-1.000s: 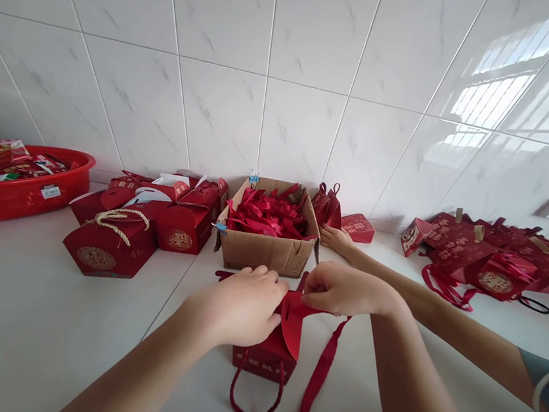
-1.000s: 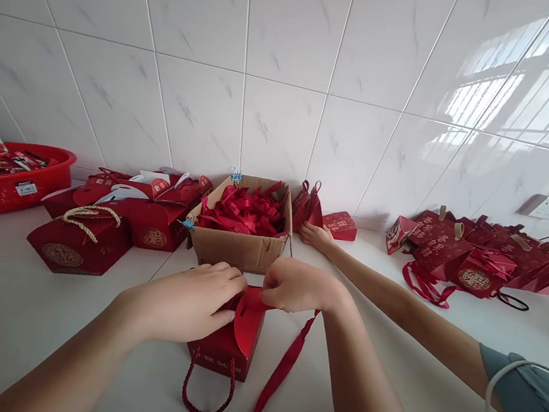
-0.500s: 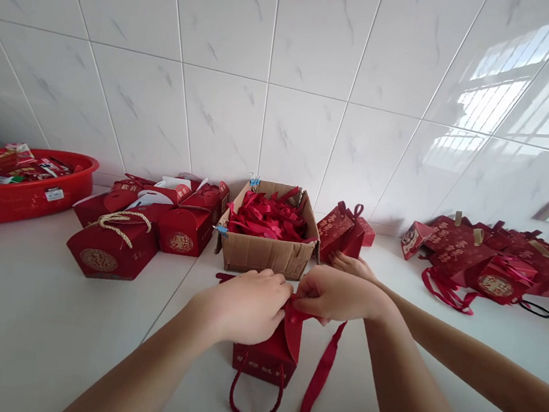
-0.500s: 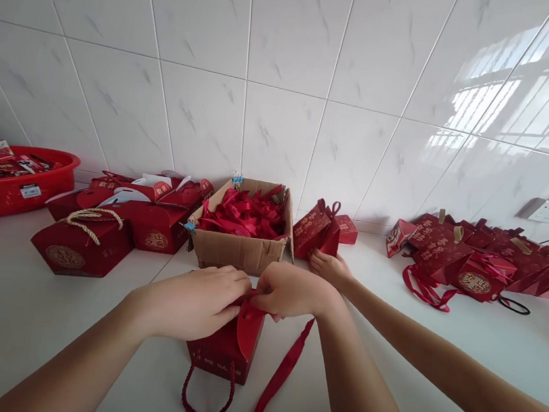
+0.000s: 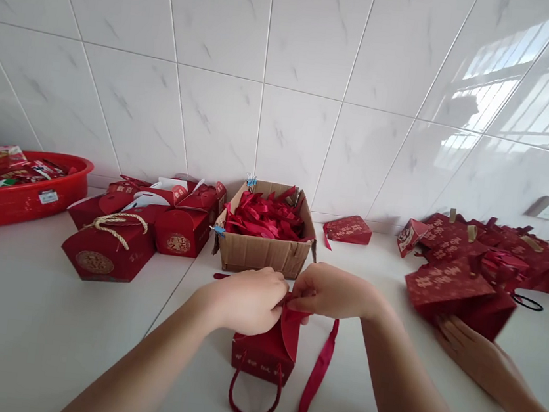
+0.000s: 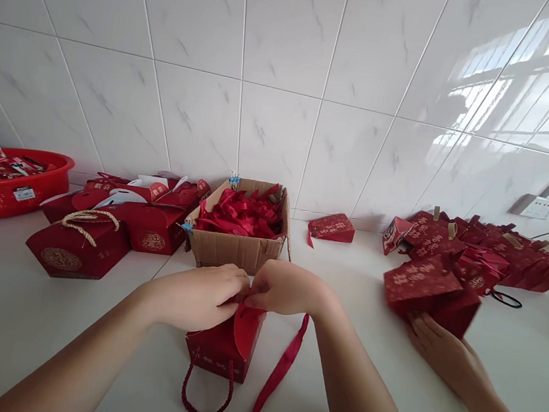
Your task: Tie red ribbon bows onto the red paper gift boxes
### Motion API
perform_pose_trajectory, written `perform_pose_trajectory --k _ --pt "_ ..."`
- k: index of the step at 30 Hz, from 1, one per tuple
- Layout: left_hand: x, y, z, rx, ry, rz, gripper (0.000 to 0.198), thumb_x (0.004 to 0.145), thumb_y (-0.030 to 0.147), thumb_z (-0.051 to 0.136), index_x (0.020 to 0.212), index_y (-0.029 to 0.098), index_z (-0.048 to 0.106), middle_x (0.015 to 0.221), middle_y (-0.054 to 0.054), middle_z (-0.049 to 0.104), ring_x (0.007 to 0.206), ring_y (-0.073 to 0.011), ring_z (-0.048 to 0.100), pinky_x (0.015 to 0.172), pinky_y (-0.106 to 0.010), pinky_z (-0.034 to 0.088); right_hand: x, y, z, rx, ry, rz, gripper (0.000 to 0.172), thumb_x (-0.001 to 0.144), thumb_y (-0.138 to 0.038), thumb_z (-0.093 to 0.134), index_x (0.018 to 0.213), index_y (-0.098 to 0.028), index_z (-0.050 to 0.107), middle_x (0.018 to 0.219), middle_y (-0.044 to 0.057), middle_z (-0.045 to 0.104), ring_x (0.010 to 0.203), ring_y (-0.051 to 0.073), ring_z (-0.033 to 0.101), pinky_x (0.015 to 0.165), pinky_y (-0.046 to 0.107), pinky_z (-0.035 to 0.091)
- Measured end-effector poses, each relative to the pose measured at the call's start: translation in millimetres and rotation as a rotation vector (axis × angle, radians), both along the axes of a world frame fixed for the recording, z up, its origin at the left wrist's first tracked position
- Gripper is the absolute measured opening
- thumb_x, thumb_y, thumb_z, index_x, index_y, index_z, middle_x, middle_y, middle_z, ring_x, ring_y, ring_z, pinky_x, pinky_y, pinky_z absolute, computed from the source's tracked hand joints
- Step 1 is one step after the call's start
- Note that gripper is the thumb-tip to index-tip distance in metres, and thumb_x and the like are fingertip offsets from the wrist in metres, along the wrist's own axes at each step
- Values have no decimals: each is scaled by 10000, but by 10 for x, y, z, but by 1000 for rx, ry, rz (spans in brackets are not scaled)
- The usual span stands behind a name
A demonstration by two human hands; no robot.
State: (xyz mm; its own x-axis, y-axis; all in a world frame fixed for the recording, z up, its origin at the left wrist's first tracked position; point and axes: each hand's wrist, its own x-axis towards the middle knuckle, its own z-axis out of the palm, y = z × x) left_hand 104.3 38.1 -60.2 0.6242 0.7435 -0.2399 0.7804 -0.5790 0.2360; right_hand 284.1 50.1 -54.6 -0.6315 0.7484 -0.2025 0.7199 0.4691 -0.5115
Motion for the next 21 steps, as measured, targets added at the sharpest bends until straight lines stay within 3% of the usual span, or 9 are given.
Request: perform_pose_trajectory --k 3,6,9,15,18,21 --pt "-9 -8 15 39 -48 37 154 819 269 395 757 191 513 912 -76 584 810 -219 577 648 -324 448 16 -2 -18 13 4 -24 185 764 -284 553 628 -173 614 599 -13 583 542 96 446 490 243 314" --pt "-40 -18 62 75 -174 146 108 779 263 435 704 198 476 806 -33 585 669 -171 542 535 -284 373 41 -2 -29 71 75 -91 156 759 -317 593 816 -192 666 844 23 668 742 150 563 605 251 412" --pt "-89 -15 128 91 -361 279 140 797 284 428 688 203 464 689 6 542 553 -131 455 461 -266 294 54 36 -28 101 218 -63 233 798 -342 594 971 -203 665 1000 53 644 865 175 559 680 265 437" --pt "-193 -25 278 49 -661 367 178 841 341 421 727 208 453 626 38 428 521 -101 365 446 -228 282 25 98 -1 -195 623 49 327 860 -495 556 858 -172 613 742 -11 512 642 91 423 582 231 368" --pt "-252 -65 324 79 -642 377 230 858 407 425 743 213 471 630 36 433 531 -104 387 451 -226 299 28 56 25 -254 827 72 272 834 -426 632 784 -162 587 689 -27 476 615 80 392 578 227 344" --pt "-323 -94 319 59 -476 387 355 859 541 396 757 219 504 649 24 497 538 -119 432 453 -243 306 89 -9 66 -216 1001 -2 213 826 -359 662 767 -165 596 688 -15 518 634 94 445 605 240 372"
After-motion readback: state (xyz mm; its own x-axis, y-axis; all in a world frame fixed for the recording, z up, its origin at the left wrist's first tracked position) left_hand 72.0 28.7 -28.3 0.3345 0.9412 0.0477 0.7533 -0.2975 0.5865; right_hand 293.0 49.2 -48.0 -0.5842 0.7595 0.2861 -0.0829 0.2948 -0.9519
